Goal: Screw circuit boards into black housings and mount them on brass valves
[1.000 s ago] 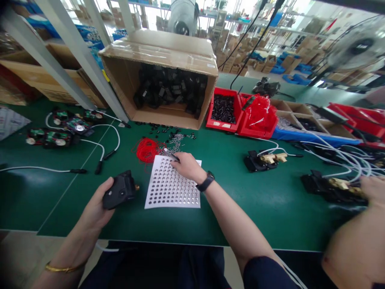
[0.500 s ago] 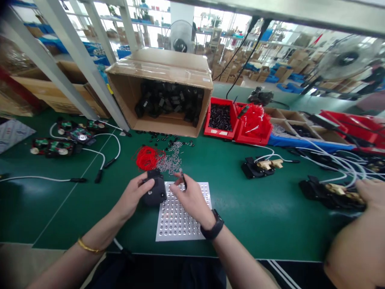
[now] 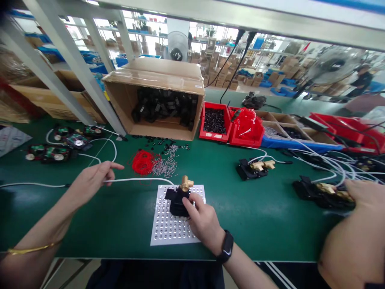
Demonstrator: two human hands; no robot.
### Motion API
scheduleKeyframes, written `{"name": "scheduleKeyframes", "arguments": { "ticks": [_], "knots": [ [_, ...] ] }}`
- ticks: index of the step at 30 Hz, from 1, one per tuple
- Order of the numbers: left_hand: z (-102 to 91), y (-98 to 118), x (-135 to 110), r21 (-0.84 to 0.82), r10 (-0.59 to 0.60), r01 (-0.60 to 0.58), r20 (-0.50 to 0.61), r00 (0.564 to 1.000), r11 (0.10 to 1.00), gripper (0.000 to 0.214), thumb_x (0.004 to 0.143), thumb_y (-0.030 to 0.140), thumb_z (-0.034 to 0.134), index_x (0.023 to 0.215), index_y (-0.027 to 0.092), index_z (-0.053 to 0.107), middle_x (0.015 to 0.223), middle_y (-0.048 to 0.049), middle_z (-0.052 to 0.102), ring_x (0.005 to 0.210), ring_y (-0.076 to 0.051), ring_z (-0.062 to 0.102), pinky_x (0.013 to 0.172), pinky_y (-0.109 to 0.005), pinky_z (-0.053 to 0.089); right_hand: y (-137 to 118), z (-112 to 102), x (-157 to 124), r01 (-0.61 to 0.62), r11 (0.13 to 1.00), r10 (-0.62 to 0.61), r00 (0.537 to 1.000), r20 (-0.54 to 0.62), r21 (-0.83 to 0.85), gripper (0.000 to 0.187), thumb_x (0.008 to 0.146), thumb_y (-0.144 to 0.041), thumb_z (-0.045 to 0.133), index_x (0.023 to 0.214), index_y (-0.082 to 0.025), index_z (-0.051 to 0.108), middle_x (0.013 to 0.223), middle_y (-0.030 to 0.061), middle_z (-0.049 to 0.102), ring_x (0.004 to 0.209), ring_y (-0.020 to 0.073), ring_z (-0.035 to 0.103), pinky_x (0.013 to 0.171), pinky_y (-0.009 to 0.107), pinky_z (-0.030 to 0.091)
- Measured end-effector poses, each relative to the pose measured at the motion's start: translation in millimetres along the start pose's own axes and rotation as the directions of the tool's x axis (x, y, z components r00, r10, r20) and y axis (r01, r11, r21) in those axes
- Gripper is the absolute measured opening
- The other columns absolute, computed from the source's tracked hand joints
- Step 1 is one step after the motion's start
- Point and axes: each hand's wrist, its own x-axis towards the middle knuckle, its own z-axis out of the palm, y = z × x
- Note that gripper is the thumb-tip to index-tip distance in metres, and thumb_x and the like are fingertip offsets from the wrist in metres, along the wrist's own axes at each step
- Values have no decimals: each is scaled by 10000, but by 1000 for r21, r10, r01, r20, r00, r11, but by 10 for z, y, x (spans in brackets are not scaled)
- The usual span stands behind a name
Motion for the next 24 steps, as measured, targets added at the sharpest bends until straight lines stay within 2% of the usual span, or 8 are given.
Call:
{"name": "scheduleKeyframes", "arguments": {
  "ticks": [5, 9, 11, 13, 16, 17, 20, 24],
  "knots": [
    [103, -129, 284, 447, -113, 78, 52, 992, 891, 353, 877, 392, 311, 970, 221, 605, 685, -37, 640, 627, -217, 600, 585, -296, 391, -34, 205, -1, 256, 924, -214, 962, 170, -285, 324, 880, -54, 384, 1129, -147, 569, 971, 127, 642, 640, 141, 608, 516, 224, 486],
    [342, -29, 327, 305, 56, -64, 37, 998, 950, 274, 823, 353, 424, 882, 209, 649, 885, -89, 676, 806, -267, 607, 707, -343, 402, -137, -43, -106, 292, 950, -235, 903, 359, -113, 363, 910, -86, 344, 1227, -131, 514, 1101, 145, 632, 726, 169, 635, 565, 263, 509],
    [487, 62, 389, 152, 150, -157, 57, 987, 976, 224, 794, 326, 472, 805, 214, 666, 893, -71, 683, 829, -243, 603, 758, -327, 395, -102, -154, -114, 193, 980, -196, 925, 324, 42, 324, 926, -131, 353, 1175, -166, 556, 1090, 114, 648, 794, 172, 642, 633, 269, 516],
    [664, 155, 510, 69, 191, -200, 114, 975, 977, 178, 770, 295, 507, 766, 226, 671, 827, -38, 688, 780, -205, 610, 735, -284, 400, 10, -174, 13, -65, 989, 38, 980, 196, 135, 278, 933, -171, 365, 1042, -183, 620, 992, 90, 680, 836, 174, 644, 698, 276, 510],
    [952, 276, 738, 39, 215, -227, 199, 956, 973, 77, 669, 229, 604, 718, 226, 663, 694, -4, 664, 675, -178, 604, 635, -243, 392, 219, -22, 461, -471, 877, 446, 872, 203, 98, 220, 909, -207, 433, 947, -164, 646, 903, 82, 691, 834, 185, 648, 738, 289, 493],
    [1037, 313, 799, 42, 223, -237, 216, 951, 971, 88, 616, 194, 635, 697, 223, 655, 663, 3, 652, 658, -179, 598, 612, -239, 382, 265, 53, 636, -514, 857, 484, 829, 281, 43, 189, 884, -202, 481, 965, -154, 645, 935, 88, 688, 854, 192, 647, 752, 293, 486],
    [1220, 401, 882, 85, 254, -279, 228, 940, 956, 173, 505, 85, 632, 626, 208, 619, 636, -7, 637, 661, -205, 594, 587, -249, 357, 299, 253, 1046, -469, 882, 447, 812, 374, -35, 154, 743, -174, 672, 896, -161, 669, 873, 73, 697, 822, 218, 660, 700, 284, 487],
    [1347, 313, 931, 143, 300, -334, 216, 929, 932, 115, 568, 86, 542, 588, 190, 588, 635, -68, 649, 648, -262, 616, 595, -303, 381, 246, 475, 1220, -435, 884, 466, 784, 410, -171, 133, 685, -166, 715, 807, -133, 674, 877, 121, 684, 754, 291, 672, 585, 308, 492]
  ]
}}
